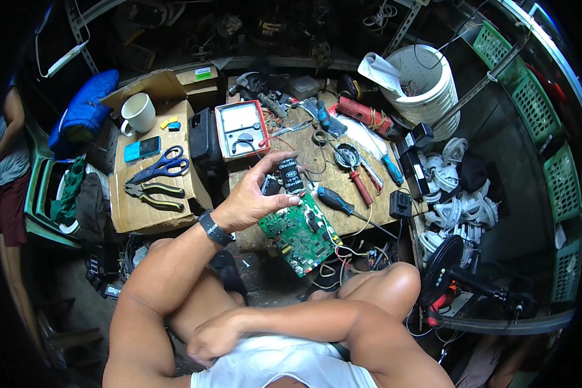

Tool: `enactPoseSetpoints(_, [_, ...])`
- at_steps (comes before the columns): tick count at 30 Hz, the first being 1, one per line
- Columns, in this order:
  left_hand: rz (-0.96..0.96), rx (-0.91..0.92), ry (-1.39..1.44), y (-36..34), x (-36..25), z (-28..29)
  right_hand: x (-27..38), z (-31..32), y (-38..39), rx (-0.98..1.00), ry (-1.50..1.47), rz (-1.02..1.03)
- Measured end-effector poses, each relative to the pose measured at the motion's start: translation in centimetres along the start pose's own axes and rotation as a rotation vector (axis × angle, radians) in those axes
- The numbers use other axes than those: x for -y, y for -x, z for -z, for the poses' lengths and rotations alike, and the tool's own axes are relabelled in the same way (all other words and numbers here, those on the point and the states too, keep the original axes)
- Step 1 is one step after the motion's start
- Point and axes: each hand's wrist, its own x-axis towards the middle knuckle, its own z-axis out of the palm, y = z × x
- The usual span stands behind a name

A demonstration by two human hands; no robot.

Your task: The person uses a soldering iron to work on the components of a circuit board and uses a multimeter to test a small component before picking it up.

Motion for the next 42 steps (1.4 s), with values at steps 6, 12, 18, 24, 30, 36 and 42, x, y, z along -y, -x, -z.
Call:
enactPoseSetpoints(6, [0.016,-0.105,-0.072,0.5,0.0,1.3,19.0,2.4,8.1,-0.084,0.973,-0.326])
enactPoseSetpoints(12, [0.051,-0.073,-0.033,0.2,-0.1,-0.1,18.3,-0.6,9.5,-0.124,1.343,-0.405])
enactPoseSetpoints(18, [0.009,-0.022,-0.136,-0.1,0.7,-0.6,17.6,-1.2,10.6,-0.174,1.375,-0.488])
enactPoseSetpoints(24, [-0.063,-0.001,-0.299,0.2,2.0,0.9,15.7,1.7,17.2,-0.495,0.992,-0.642])
enactPoseSetpoints(30, [-0.126,-0.071,-0.456,0.2,1.2,0.4,11.3,5.9,27.2,-1.168,0.561,-0.591])
enactPoseSetpoints(36, [-0.038,-0.12,-0.382,0.6,1.3,0.2,5.0,7.9,27.0,-1.487,-0.165,-0.137])
enactPoseSetpoints(42, [-0.107,-0.096,-0.534,0.2,2.5,0.3,4.2,7.5,25.8,-1.512,-0.201,-0.003])
